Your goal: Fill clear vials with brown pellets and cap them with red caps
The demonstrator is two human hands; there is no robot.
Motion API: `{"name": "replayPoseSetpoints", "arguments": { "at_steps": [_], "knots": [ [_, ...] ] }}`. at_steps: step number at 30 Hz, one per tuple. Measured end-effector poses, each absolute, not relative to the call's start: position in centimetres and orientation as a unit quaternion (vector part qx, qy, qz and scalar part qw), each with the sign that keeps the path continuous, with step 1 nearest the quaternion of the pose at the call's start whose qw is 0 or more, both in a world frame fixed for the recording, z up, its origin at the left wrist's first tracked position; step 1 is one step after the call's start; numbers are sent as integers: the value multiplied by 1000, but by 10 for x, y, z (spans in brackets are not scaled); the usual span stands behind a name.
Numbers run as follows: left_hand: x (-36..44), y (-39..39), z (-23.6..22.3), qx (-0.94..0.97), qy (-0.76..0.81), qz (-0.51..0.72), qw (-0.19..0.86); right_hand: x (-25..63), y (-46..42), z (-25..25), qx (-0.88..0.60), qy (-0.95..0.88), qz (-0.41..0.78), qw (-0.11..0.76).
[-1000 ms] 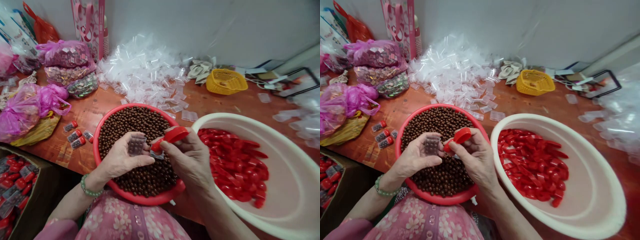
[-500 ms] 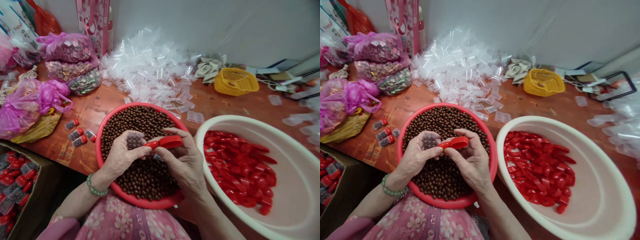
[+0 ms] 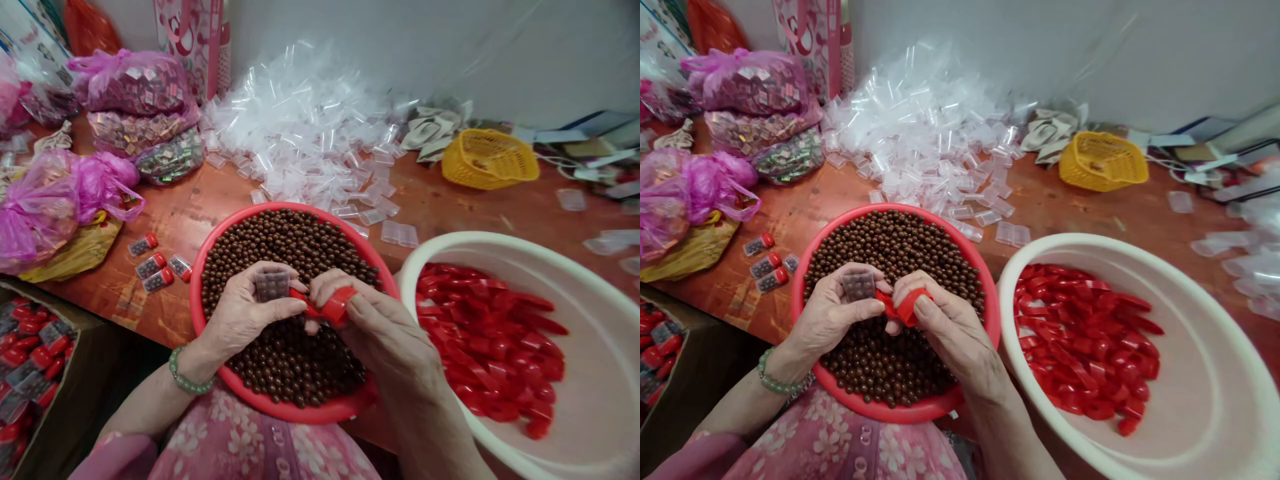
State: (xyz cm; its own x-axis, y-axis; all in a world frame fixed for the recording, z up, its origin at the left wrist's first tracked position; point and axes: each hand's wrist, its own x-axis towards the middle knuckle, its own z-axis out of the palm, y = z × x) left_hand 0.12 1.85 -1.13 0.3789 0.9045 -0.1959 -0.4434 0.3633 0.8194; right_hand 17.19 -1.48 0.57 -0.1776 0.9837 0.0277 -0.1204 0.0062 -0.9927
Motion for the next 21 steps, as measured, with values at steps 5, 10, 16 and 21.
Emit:
{"name": "replayPoseSetpoints", "arguments": {
  "at_steps": [5,10,16,21],
  "knots": [
    [-2,19,-8,415,393,437,694,172,-18,5,-505,-522,540,425],
    [-4,20,-8,467,390,438,662,173,-13,2,-500,-573,502,411],
    [-4,21,-9,521,390,442,617,171,-7,1,-517,-477,560,438],
    [-2,20,-10,466,404,416,668,164,-4,-5,-486,-434,597,468]
  ]
}}
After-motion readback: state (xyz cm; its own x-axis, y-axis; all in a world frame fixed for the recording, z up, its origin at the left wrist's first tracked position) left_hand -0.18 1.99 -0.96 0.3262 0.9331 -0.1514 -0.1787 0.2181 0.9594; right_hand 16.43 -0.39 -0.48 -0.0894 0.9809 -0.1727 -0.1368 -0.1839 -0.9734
